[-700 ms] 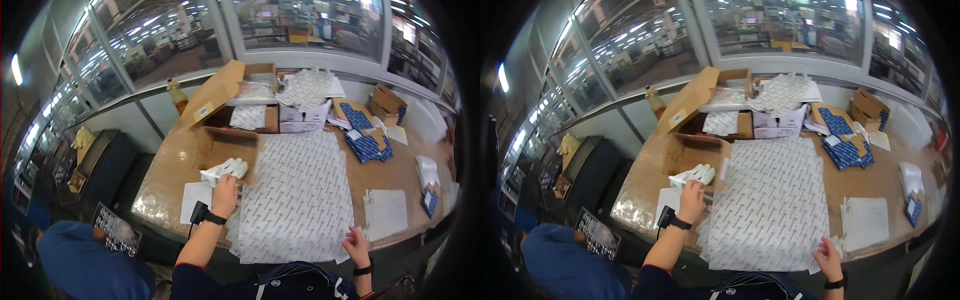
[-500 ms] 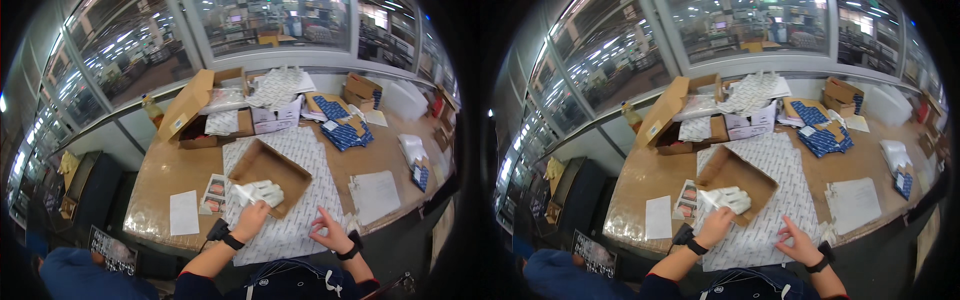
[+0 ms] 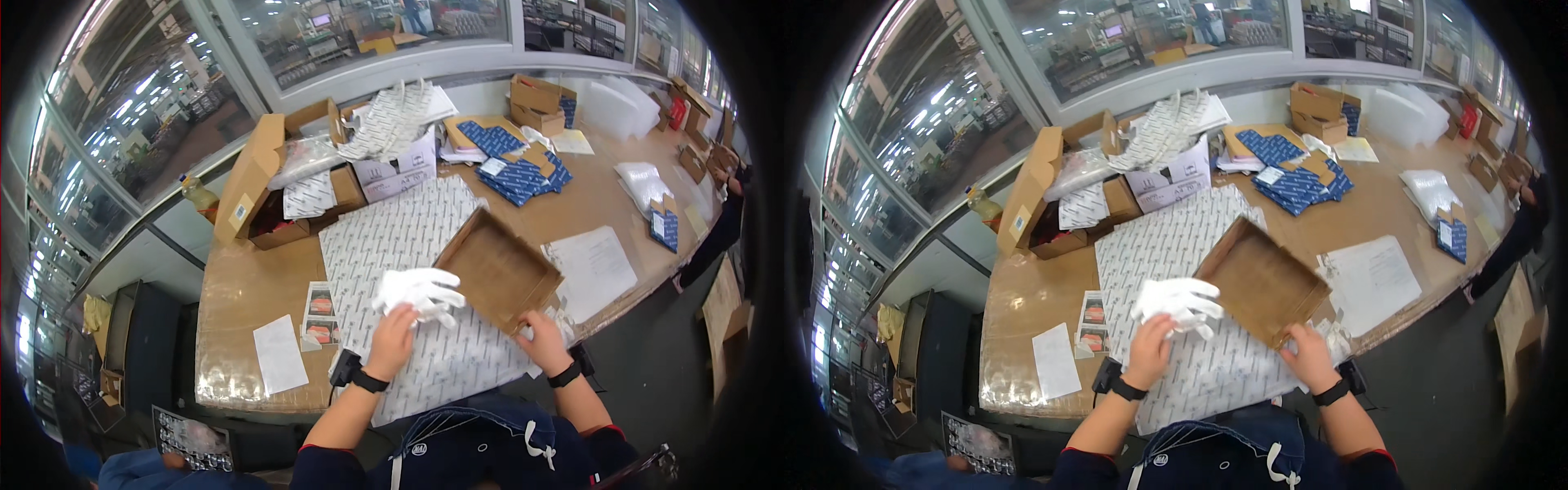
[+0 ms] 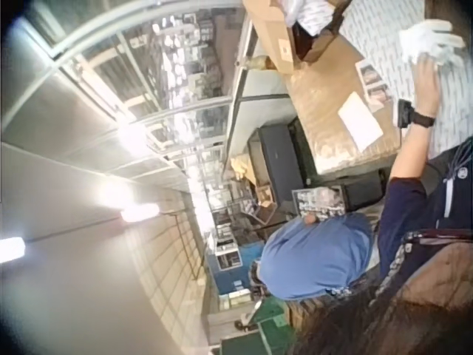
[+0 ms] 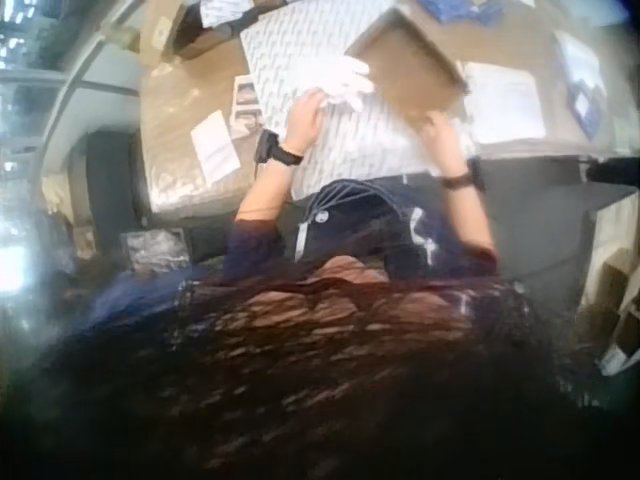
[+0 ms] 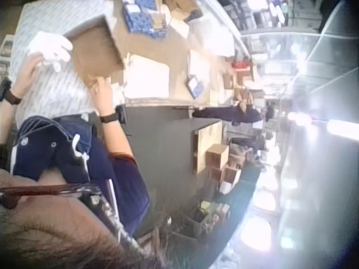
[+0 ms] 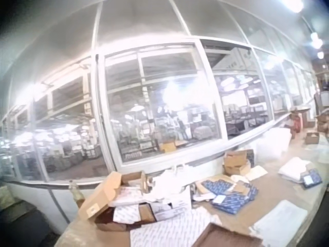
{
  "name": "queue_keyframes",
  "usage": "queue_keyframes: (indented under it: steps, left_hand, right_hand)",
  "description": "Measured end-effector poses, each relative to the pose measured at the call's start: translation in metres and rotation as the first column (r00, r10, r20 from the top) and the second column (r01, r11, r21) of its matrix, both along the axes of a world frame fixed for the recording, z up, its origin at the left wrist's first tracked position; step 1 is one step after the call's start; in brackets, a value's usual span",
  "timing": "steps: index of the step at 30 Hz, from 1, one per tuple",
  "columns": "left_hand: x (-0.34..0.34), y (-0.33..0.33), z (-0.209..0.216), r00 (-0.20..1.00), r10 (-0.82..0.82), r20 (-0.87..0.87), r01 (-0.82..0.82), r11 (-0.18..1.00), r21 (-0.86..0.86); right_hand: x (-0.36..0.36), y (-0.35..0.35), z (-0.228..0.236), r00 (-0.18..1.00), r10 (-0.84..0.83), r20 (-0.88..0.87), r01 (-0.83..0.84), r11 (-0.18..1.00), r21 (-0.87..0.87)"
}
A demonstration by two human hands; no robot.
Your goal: Organizing and packing small white slips into plastic bags and boxes at a warehouse workstation.
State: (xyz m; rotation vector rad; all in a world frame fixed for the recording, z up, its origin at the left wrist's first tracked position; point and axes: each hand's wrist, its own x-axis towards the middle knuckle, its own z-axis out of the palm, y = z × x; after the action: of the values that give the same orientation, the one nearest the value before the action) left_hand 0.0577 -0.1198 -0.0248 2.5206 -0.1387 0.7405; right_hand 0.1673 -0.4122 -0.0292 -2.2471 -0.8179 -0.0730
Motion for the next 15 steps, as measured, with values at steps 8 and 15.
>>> queue_keyframes:
  steps: [8, 15]
  left_hand:
    - [-0.004, -0.002, -0.046, 0.765, -0.076, -0.639, 0.04, 0.997, -0.071]
    - [0.001, -0.025, -0.063, 0.852, -0.121, -0.508, 0.17, 0.984, 0.051]
  right_hand:
    - [0.011, -0.053, -0.005, 0.945, -0.292, -0.148, 0.297, 0.955, 0.008]
    - [-0.017, -0.117, 0.023, 0.806, -0.57, -0.158, 0.591, 0.792, 0.156]
